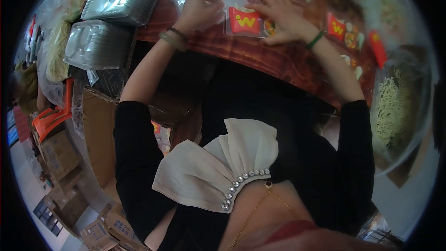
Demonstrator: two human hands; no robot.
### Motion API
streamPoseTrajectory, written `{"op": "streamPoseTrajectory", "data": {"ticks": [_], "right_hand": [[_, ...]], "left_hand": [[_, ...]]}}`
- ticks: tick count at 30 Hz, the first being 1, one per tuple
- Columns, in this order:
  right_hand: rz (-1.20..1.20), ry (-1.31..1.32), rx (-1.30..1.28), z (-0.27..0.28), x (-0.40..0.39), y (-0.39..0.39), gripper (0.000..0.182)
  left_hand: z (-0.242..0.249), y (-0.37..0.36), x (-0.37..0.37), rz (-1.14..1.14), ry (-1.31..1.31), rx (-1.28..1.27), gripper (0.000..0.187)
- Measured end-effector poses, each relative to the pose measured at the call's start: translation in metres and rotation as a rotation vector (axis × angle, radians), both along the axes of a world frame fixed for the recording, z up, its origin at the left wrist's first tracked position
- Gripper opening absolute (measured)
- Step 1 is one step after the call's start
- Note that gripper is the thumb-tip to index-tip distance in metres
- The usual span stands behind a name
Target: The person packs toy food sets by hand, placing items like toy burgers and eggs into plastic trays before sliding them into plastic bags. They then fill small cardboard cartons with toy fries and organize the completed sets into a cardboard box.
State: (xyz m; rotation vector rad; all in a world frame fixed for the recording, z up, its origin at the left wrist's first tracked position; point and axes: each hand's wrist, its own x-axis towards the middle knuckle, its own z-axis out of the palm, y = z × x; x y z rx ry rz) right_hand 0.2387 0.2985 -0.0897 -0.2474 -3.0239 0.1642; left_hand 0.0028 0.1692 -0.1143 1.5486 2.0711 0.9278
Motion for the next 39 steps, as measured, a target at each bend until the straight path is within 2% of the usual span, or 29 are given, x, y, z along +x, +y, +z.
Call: {"op": "streamPoseTrajectory", "data": {"ticks": [1,3,5,6,7,10,11,13,15,18,22,26,29,32,35,37,39], "right_hand": [[-0.023,-0.021,-0.002,0.0,0.0,-0.002,0.088],[-0.028,-0.003,0.006,-0.003,0.0,-0.003,0.09],[-0.035,0.019,0.022,-0.006,-0.001,-0.002,0.092],[-0.035,0.047,-0.075,-0.009,-0.002,-0.001,0.094],[-0.033,0.074,-0.17,-0.01,-0.003,0.001,0.096],[-0.073,0.172,-0.214,-0.011,-0.003,-0.002,0.099],[-0.069,0.169,-0.217,-0.01,-0.004,-0.005,0.099],[-0.096,0.008,-0.038,-0.003,-0.006,-0.012,0.096],[-0.118,0.013,-0.039,-0.009,-0.006,-0.014,0.093],[-0.191,0.037,-0.028,-0.018,-0.007,-0.02,0.088],[-0.288,0.045,-0.05,-0.013,-0.012,-0.034,0.086],[-0.368,0.049,-0.109,-0.008,-0.026,-0.048,0.089],[-0.404,0.166,-0.063,-0.02,-0.035,-0.052,0.092],[-0.327,0.174,-0.094,-0.011,-0.021,-0.047,0.1],[-0.169,0.188,-0.081,0.01,0.027,-0.021,0.093],[0.054,-0.059,-0.206,0.012,0.05,-0.006,0.08],[0.131,0.022,-0.21,0.002,0.055,-0.003,0.074]], "left_hand": [[-0.003,0.0,-0.001,-0.001,-0.001,-0.002,0.026],[-0.003,-0.002,0.0,-0.176,0.254,0.361,0.023],[0.002,-0.006,0.008,-0.198,0.269,0.315,0.023],[0.005,-0.008,0.013,-0.215,0.281,0.268,0.022],[0.004,-0.008,0.016,-0.216,0.282,0.271,0.022],[-0.001,-0.008,0.025,-0.236,0.36,0.378,0.021],[-0.002,-0.007,0.029,-0.265,0.386,0.417,0.02],[0.0,-0.01,0.035,-0.304,0.415,0.46,0.019],[0.001,-0.022,0.04,-0.12,0.265,0.459,0.017],[-0.002,-0.045,0.031,-0.01,0.319,0.365,0.014],[0.005,-0.059,0.045,-0.001,0.36,0.357,0.011],[0.006,-0.049,0.055,-0.077,0.444,0.49,0.008],[0.0,-0.041,0.063,-0.115,0.441,0.482,0.009],[0.004,-0.034,0.058,-0.139,0.432,0.457,0.013],[-0.001,-0.023,0.058,-0.132,0.435,0.526,0.023],[-0.007,-0.017,0.061,-0.106,0.424,0.575,0.028],[-0.007,-0.008,0.064,-0.237,0.558,0.425,0.036]]}}
